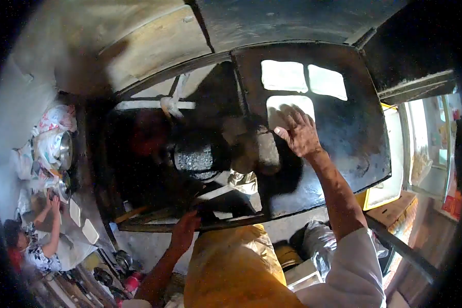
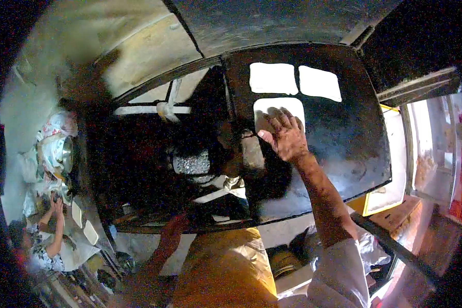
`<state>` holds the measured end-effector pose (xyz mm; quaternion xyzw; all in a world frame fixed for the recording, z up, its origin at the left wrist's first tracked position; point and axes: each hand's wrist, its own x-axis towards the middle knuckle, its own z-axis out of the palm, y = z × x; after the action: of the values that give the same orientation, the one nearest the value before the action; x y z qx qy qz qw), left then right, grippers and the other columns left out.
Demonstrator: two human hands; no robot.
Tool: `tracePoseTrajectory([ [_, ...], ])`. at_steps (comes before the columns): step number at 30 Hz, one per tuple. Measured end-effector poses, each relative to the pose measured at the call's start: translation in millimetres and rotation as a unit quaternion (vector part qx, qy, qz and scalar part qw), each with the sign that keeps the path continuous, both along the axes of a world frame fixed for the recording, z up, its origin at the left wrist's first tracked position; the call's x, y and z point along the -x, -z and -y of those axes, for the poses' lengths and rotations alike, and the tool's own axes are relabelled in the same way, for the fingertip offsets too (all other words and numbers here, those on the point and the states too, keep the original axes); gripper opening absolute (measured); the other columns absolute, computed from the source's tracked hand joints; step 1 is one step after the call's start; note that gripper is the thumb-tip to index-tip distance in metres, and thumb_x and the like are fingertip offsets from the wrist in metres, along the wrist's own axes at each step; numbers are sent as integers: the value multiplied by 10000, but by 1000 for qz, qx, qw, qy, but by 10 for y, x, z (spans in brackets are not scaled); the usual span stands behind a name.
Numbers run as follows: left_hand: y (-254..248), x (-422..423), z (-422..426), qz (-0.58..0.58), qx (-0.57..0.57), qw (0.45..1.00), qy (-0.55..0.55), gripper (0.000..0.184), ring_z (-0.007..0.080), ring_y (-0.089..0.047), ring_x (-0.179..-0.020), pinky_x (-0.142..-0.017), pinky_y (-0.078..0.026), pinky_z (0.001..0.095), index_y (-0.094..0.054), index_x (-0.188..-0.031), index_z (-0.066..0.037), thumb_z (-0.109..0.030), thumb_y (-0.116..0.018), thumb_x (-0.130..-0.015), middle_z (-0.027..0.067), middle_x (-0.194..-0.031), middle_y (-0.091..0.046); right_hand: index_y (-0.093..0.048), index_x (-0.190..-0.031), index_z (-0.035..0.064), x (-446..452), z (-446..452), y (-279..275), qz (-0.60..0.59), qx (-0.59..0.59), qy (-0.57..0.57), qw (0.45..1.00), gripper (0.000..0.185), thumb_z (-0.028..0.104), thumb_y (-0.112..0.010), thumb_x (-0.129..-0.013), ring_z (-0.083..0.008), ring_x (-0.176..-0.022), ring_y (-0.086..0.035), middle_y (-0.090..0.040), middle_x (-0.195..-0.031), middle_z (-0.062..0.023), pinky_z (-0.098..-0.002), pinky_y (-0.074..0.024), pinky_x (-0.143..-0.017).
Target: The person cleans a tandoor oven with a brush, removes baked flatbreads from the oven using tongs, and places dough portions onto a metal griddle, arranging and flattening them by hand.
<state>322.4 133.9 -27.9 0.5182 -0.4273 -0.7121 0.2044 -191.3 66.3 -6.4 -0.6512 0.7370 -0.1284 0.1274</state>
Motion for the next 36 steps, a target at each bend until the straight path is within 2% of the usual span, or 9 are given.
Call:
tracePoseTrajectory([
  [6,-228,-783,-347,79,-9,996,-48,278,213,-627,-1043,-948,-500,388,-623,-1281,-51,-173,-579,-1035,94,-1080,-674,-409,-1531,153,-111,255,132,-40,-66,80,994,855,765,-330,-940,-341,-1494,-254,-359,-1588,-135,-538,-170,-1209],
  [11,-319,-1663,-535,292,53,949,-106,280,192,-637,-936,-844,-540,363,-621,-1253,-21,-177,-602,-1021,97,-1045,-673,-490,-1460,134,93,234,357,-56,27,108,992,627,471,-638,-952,-395,-1327,-483,-491,-1474,-183,-488,-420,-1076],
  [13,-76,-2545,-689,263,67,951,-147,309,190,-641,-894,-805,-545,349,-620,-1261,-33,-220,-612,-1015,94,-1048,-677,-482,-1461,83,667,290,983,-52,13,16,998,580,420,-589,-1000,-307,-1349,-496,-494,-1496,-150,-415,-433,-1085],
  [15,241,-3485,-853,265,55,944,-188,344,196,-651,-865,-771,-544,341,-618,-1279,-62,-271,-625,-1006,88,-1057,-684,-478,-1459,61,488,519,505,274,-57,186,942,528,386,-518,-1045,-247,-1313,-521,-519,-1463,-147,-347,-436,-1074],
  [17,-1,-4387,-879,-96,-155,940,-289,360,204,-663,-884,-768,-541,335,-607,-1304,-104,-279,-634,-990,77,-1088,-685,-487,-1431,19,107,770,45,376,39,340,861,524,389,-483,-1060,-258,-1274,-543,-556,-1405,-154,-333,-428,-1074],
  [18,-242,-4556,-723,36,-161,949,-270,370,207,-663,-912,-771,-542,335,-599,-1312,-113,-288,-626,-987,73,-1104,-681,-425,-1473,-6,496,598,358,23,78,143,986,537,325,-512,-1060,-229,-1346,-490,-506,-1467,-165,-340,-393,-1119],
  [21,-154,-5777,-663,32,-105,960,-259,403,201,-659,-962,-781,-548,341,-595,-1317,-124,-333,-616,-973,62,-1143,-673,-460,-1462,45,-771,222,-158,419,146,126,887,535,418,-392,-1085,-325,-1341,-480,-475,-1480,-135,-404,-410,-1119],
  [28,80,-6731,795,558,227,757,-254,393,237,-662,-921,-830,-544,399,-624,-1196,7,-273,-645,-921,121,-1090,-673,-525,-1371,-34,-3879,-1364,-263,376,8,159,913,389,124,-577,-1020,-245,-1218,-551,-588,-1341,-147,-363,-397,-1071],
  [36,-373,-6505,1261,491,31,846,-205,369,282,-677,-947,-786,-510,419,-645,-1074,39,-267,-683,-872,178,-997,-714,-665,-1137,-25,-5531,-1565,-684,325,-133,-5,936,250,102,-666,-922,-270,-865,-702,-689,-1055,-176,-366,-551,-745],
])
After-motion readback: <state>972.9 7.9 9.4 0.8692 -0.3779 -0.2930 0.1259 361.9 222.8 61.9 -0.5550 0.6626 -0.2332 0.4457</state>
